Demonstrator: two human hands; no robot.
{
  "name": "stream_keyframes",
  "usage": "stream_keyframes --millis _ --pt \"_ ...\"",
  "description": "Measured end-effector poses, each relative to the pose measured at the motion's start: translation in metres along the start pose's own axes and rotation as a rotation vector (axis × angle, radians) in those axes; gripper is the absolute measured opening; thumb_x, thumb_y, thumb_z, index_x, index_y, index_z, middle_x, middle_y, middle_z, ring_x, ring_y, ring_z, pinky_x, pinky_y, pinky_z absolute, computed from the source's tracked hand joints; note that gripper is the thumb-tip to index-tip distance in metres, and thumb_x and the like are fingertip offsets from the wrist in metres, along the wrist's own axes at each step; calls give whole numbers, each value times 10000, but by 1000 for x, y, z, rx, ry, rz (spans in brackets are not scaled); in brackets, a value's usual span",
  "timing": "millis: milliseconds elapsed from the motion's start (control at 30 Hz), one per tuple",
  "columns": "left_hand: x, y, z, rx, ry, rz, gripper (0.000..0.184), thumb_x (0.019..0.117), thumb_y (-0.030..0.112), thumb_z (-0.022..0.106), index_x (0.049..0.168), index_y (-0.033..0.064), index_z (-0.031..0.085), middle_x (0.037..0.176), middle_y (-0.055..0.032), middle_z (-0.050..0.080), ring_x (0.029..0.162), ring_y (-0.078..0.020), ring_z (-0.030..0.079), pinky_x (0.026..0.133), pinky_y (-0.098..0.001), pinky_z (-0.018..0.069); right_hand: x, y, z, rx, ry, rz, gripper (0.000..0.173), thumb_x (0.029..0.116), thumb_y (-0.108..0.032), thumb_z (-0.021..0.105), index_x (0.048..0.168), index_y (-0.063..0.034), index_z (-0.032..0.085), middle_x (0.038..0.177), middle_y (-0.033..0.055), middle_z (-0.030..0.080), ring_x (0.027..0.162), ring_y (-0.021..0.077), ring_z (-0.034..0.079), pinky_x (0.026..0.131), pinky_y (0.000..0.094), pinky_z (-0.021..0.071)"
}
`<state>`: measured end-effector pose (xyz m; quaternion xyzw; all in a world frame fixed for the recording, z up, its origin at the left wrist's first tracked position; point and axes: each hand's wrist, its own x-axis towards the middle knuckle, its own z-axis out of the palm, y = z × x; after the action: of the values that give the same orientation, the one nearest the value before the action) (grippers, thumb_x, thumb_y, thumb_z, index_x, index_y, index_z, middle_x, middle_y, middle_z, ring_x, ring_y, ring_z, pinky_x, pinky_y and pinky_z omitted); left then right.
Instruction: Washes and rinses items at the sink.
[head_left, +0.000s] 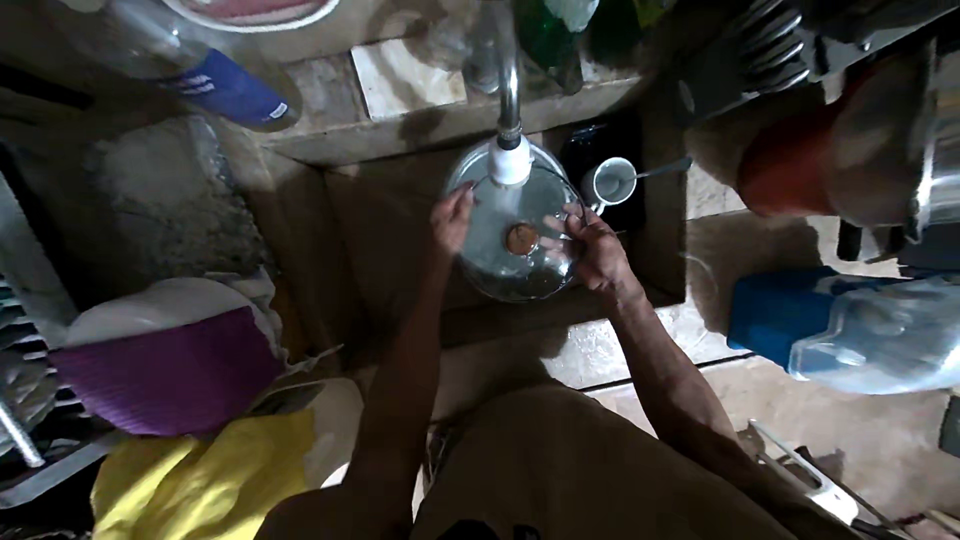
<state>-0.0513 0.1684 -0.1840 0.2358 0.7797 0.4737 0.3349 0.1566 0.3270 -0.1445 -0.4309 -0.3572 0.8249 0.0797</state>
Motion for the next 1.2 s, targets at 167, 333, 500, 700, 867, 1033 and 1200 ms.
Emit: stream_keyframes --millis 167,333,500,700,867,1033,1200 --pt "70 29 10 372 -316 198 402 978 300 660 1312 77 659 1282 -142 681 1235 -241 628 1101 -443 467 1 -2 14 -57 -33 9 321 1103 -133 360 1388 -76 496 1153 160 716 890 269 748 764 404 644" --pt "17 17 0 38 -9 -15 336 1083 229 490 1209 2 703 1114 -131 730 983 -155 686 916 -353 550 2 9 -4 74 45 -113 330 1115 -181 332 1393 -107 493 1174 126 717 941 256 744 817 422 636" --pt "-51 -2 39 -673 213 -436 485 1128 381 312 1482 92 477 1117 -134 713 869 -225 730 786 -393 621 -2 38 -6 231 98 -163 317 1122 -197 356 1423 -146 442 1254 127 669 1017 272 714 855 445 622" --pt "20 34 -2 -397 -113 -320 330 1106 270 437 1265 53 628 862 -77 682 611 -159 655 565 -335 596 4 9 -18 -81 -6 -77 296 1064 -167 440 1337 -83 516 1138 109 702 920 227 720 796 410 628" --pt "73 62 11 325 -314 67 566 901 372 775 1303 1 628 1245 -195 676 1174 -273 650 1054 -457 494 16 -14 -3 -168 -80 -39 284 1104 -191 394 1339 -95 520 1153 99 720 896 228 747 773 392 648" --pt "35 42 3 87 -114 -78 327 1045 229 560 1288 35 664 1135 -155 704 981 -208 680 900 -402 556 13 9 -9 19 18 -123 330 1117 -230 380 1408 -119 491 1182 116 721 880 228 748 736 366 641" --pt "-46 -6 51 -660 291 -389 442 1127 285 304 1487 91 471 1032 -135 698 733 -206 695 669 -372 611 19 32 -10 229 56 -209 377 1117 -251 384 1491 -197 376 1234 93 681 944 223 723 793 385 624"
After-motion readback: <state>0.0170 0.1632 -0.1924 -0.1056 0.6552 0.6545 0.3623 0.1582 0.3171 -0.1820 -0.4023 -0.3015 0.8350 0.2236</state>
